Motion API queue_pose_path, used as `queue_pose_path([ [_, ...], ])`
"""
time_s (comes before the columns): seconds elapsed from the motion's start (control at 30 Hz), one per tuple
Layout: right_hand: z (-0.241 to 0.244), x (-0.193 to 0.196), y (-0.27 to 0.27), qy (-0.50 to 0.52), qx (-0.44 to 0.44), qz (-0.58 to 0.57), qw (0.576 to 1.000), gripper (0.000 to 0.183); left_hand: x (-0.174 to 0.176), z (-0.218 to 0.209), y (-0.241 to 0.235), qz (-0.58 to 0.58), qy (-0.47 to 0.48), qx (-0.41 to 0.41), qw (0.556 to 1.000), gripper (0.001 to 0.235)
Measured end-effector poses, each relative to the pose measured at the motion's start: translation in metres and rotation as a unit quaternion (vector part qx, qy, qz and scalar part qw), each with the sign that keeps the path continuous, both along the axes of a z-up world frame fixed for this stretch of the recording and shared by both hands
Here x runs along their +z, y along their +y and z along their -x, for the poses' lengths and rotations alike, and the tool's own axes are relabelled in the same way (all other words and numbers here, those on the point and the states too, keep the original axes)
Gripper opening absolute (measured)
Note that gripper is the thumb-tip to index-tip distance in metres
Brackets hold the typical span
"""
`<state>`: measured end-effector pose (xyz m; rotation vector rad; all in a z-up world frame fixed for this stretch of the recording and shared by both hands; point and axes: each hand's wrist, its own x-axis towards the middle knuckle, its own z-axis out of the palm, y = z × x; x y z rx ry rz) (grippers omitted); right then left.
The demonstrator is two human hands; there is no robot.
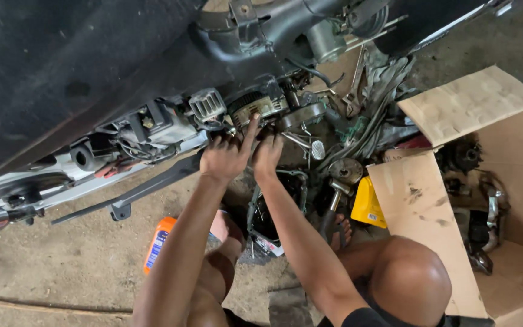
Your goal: The person crouches beside a scooter with its body panel removed and works on the engine area. They use a wrench to loosen and turn fasteners on a component near the cooling fan, repositioning their hands and the tool repeatedly while holding the part with the other hand.
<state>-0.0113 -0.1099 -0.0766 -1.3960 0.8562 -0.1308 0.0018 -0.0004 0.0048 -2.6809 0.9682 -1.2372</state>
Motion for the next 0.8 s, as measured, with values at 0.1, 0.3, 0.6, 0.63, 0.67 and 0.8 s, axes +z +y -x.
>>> queue_pose_path([
  [0.1,-0.004,0.012,0.009,-0.012,-0.038,-0.019,0.999,0.041,-0.002,0.004,0.0,-0.01,0.003,0.004,1.0,0.061],
  [0.3,-0.007,-0.003,0.019,-0.028,-0.042,-0.006,0.999,0.056,-0.01,0.004,0.001,-0.007,0.001,0.005,1.0,0.06],
  [0.6,0.001,-0.062,0.002,0.003,-0.032,0.034,0.999,0.054,-0.002,-0.001,-0.002,0.003,0.01,-0.001,1.0,0.053],
  [0.63,-0.002,-0.042,0.006,0.022,-0.027,0.058,0.998,0.052,-0.002,-0.001,-0.002,0.0,0.018,0.003,1.0,0.055],
  [0.67,-0.004,-0.021,0.009,0.041,-0.023,0.083,0.995,0.051,-0.002,0.0,-0.001,-0.004,0.026,0.008,1.0,0.057],
  [0.8,-0.007,-0.04,0.012,0.04,-0.067,0.046,0.996,0.052,-0.003,-0.001,-0.002,-0.007,0.008,0.012,1.0,0.058],
])
